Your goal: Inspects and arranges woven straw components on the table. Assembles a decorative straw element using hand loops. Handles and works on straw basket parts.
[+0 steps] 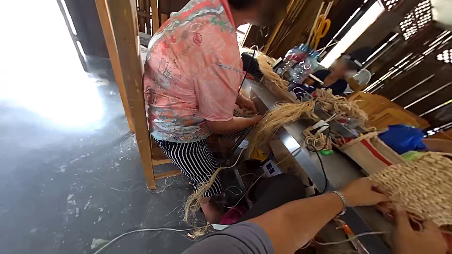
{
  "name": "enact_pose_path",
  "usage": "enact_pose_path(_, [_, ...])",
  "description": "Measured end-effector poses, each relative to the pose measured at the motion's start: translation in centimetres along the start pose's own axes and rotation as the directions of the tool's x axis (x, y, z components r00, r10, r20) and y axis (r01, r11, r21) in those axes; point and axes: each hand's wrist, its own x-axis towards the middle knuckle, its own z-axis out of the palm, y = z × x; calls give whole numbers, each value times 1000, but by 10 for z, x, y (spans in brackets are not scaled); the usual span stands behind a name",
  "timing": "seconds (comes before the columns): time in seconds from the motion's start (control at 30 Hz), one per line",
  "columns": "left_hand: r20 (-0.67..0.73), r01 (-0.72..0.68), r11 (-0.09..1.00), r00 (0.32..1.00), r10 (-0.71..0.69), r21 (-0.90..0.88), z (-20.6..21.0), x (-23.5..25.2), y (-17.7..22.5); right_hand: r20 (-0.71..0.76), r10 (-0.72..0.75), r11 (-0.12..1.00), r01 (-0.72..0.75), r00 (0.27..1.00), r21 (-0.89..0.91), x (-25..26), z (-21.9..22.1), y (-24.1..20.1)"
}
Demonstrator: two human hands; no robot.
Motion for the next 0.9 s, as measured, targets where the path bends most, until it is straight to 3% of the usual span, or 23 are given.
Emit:
enact_pose_path(0.13, [5, 9, 999, 1000, -9, -47, -6, -5, 7, -28, -75, 997, 75, 997, 8, -4, -1, -6])
enact_pose_path(0.23, [79, 38, 999, 996, -37, -15, -5, -8, 1, -27, 67, 996, -65, 997, 59, -8, -3, -25])
enact_pose_path(0.3, [108, 73, 996, 992, -67, -50, 0, -6, 3, -55, 141, 985, -134, 989, 105, -6, -2, -11])
enact_pose_path(0.37, [93, 62, 991, 994, -51, -119, 2, 12, -12, -78, 138, 982, -126, 987, 141, -4, -1, -2])
enact_pose_path(0.5, [103, 49, 996, 994, -42, -72, 4, 15, -13, -140, 140, 972, -109, 980, 210, 0, 1, 8])
enact_pose_path(0.9, [89, -19, 1000, 996, 19, -8, 5, 16, -19, -120, 190, 935, -142, 974, 326, 3, 3, 18])
